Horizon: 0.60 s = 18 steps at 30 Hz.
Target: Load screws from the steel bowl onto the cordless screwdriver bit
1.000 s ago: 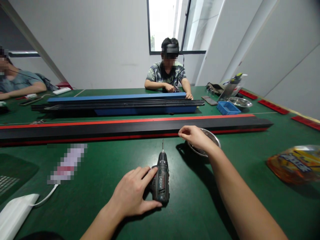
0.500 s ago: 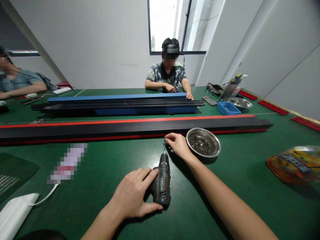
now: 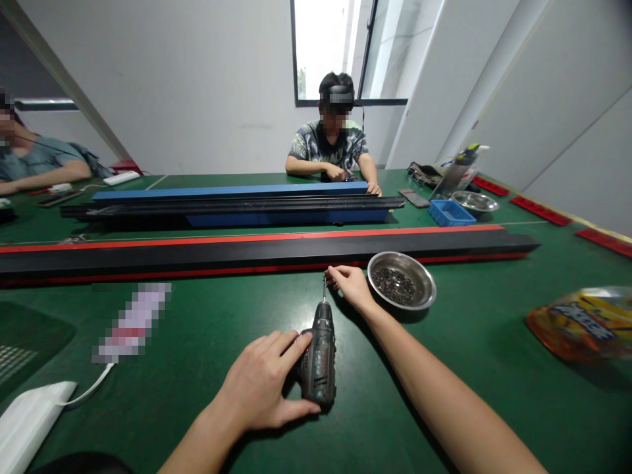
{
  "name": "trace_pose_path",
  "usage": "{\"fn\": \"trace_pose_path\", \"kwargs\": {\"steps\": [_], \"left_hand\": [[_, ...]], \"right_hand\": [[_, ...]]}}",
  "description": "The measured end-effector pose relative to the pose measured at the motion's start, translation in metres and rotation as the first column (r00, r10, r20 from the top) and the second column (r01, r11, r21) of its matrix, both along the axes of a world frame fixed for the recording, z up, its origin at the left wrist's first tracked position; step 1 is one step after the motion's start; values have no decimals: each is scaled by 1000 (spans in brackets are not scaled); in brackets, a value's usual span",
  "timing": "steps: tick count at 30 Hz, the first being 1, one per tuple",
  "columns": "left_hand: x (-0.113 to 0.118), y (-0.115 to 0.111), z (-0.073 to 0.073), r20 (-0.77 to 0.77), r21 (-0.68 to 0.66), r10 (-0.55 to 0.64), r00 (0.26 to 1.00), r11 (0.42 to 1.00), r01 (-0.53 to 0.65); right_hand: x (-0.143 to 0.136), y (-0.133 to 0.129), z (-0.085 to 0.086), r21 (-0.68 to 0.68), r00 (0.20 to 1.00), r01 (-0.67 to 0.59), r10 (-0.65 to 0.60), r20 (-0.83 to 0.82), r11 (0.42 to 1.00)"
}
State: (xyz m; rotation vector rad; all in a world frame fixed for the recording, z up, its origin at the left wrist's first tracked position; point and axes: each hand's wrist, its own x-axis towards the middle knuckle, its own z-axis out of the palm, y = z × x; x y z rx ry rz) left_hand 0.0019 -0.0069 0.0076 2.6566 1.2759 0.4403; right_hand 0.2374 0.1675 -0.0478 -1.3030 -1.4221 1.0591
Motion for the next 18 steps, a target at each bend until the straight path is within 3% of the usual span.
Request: {"fn": "trace_pose_path", "kwargs": {"steps": [18], "left_hand": [[-1,0,0,19,16,-1,1000,1000,0]], "right_hand": [[-5,-9,4,64,992,22,-30,126,998]]}}
